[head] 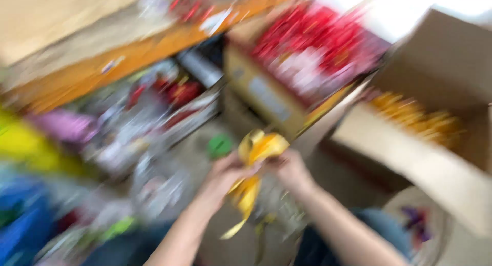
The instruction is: Making a decorative bow from yellow ribbon by folding and looping it.
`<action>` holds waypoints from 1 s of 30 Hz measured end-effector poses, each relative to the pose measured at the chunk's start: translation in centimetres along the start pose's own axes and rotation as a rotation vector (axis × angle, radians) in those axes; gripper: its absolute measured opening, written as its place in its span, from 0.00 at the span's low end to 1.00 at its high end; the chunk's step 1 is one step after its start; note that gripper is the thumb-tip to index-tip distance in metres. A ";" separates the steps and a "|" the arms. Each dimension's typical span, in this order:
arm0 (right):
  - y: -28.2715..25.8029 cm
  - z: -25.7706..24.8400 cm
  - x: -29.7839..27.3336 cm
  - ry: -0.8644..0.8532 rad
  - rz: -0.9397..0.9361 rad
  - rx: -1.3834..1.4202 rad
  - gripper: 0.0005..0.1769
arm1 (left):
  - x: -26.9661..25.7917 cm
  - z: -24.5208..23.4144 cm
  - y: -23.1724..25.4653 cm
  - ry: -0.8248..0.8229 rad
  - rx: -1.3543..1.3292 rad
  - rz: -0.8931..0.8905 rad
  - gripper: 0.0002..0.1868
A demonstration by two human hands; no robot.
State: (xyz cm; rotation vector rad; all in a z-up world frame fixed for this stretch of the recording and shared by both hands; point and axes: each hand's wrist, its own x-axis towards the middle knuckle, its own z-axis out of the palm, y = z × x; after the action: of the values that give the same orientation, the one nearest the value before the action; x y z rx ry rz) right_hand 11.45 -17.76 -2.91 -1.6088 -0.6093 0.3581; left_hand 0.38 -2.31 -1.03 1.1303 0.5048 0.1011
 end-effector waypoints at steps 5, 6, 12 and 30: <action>-3.2 -1.2 -1.1 -0.078 0.106 0.273 0.10 | 1.4 0.6 -1.0 -0.044 -0.050 -0.040 0.07; -4.6 -0.9 -1.5 -0.105 0.179 0.333 0.11 | 1.6 0.3 -1.7 -0.051 -0.177 -0.033 0.07; -4.4 -0.5 -0.4 -0.234 0.175 0.375 0.17 | 0.1 1.1 1.1 0.145 -0.122 -0.092 0.07; -4.0 0.2 1.0 -0.124 0.302 0.478 0.18 | 2.9 0.8 0.0 0.261 -0.130 -0.083 0.08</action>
State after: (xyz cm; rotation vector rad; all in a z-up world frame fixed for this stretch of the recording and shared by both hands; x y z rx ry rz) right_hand 11.46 -16.89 1.13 -1.2191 -0.3357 0.7718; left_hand 3.31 -2.09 -1.76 0.9726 0.7655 0.2080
